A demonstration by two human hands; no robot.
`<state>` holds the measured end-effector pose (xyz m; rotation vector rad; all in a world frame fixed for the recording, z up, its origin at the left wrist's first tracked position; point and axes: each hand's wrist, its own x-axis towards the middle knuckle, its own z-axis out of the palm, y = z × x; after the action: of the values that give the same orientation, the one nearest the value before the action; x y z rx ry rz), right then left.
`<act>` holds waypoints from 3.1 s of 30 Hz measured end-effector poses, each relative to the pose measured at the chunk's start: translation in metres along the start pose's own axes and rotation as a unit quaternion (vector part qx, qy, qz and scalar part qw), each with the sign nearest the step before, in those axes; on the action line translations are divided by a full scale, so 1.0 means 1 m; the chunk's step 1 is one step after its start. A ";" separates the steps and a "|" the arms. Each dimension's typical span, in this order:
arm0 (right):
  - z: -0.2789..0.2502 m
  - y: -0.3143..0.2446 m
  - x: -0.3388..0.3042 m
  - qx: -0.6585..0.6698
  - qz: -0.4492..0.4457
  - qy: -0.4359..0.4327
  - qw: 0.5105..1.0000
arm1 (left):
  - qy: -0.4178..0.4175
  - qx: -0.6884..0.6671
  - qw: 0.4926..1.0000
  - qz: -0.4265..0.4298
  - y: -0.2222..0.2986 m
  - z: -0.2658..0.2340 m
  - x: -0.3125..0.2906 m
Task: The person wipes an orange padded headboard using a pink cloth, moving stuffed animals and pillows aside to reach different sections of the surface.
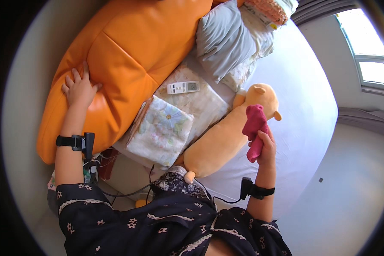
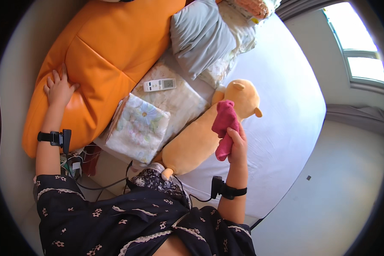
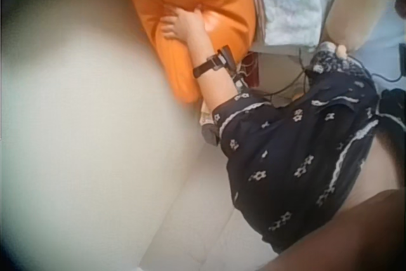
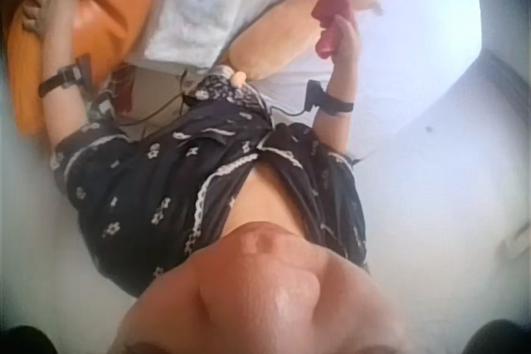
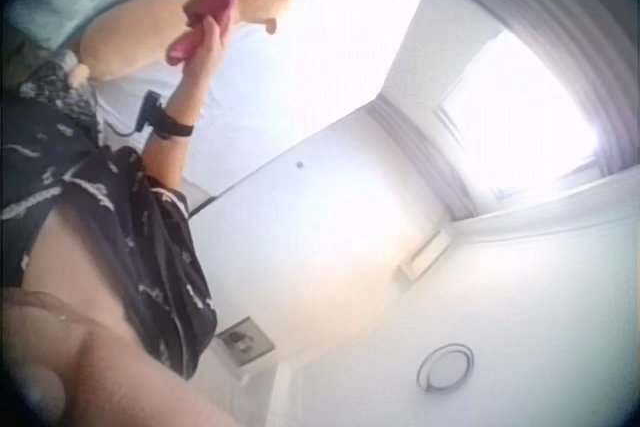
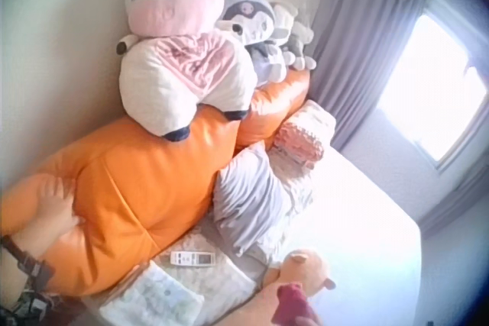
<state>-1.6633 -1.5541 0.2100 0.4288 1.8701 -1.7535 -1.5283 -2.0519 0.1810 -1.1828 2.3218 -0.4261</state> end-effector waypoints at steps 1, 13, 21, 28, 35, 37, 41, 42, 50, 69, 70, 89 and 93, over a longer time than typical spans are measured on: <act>-0.003 -0.011 0.000 -0.002 -0.015 -0.002 1.000 | 0.018 -0.001 1.000 0.011 -0.002 0.004 0.005; -0.102 -0.154 -0.115 -0.080 -0.196 0.177 0.961 | 0.066 -0.052 0.995 0.050 -0.020 0.000 -0.016; -0.118 -0.157 -0.141 0.055 -0.246 0.184 0.950 | 0.021 -0.068 0.996 0.044 -0.020 -0.014 -0.018; -0.097 -0.137 -0.127 0.070 -0.260 0.135 0.953 | 0.000 -0.082 0.996 0.030 -0.017 -0.022 -0.022; -0.108 -0.131 -0.106 0.080 -0.213 0.102 0.968 | -0.030 -0.108 0.994 0.006 -0.020 -0.048 -0.041; -0.118 -0.137 -0.096 0.089 -0.196 0.102 0.971 | -0.013 -0.141 0.990 -0.014 -0.025 -0.063 -0.058; -0.144 -0.127 -0.051 0.115 -0.210 0.056 0.969 | 0.180 -0.237 0.953 -0.054 -0.008 -0.020 -0.106; -0.147 -0.127 -0.035 0.131 -0.209 0.028 0.969 | 0.255 -0.247 0.934 -0.045 -0.007 -0.014 -0.133; -0.181 -0.125 0.102 0.133 -0.208 -0.211 0.946 | 0.172 -0.311 0.913 -0.200 0.087 0.076 -0.321; -0.250 -0.149 0.261 0.000 -0.122 -0.316 0.941 | 0.234 -0.329 0.846 -0.349 0.179 0.006 -0.495; -0.248 -0.146 0.259 -0.008 -0.122 -0.331 0.936 | 0.270 -0.331 0.830 -0.359 0.173 0.013 -0.510; 0.002 -0.131 0.008 -0.357 -0.607 -0.505 0.499 | 0.029 -0.952 0.298 0.058 0.271 -0.108 -0.339; -0.024 -0.142 0.025 -0.363 -0.540 -0.498 0.572 | 0.047 -0.929 0.354 0.099 0.273 -0.133 -0.288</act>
<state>-1.7675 -1.5484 0.3116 -1.9646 1.6318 -0.9591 -1.6393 -1.6529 0.2418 -1.1927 2.0431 3.0174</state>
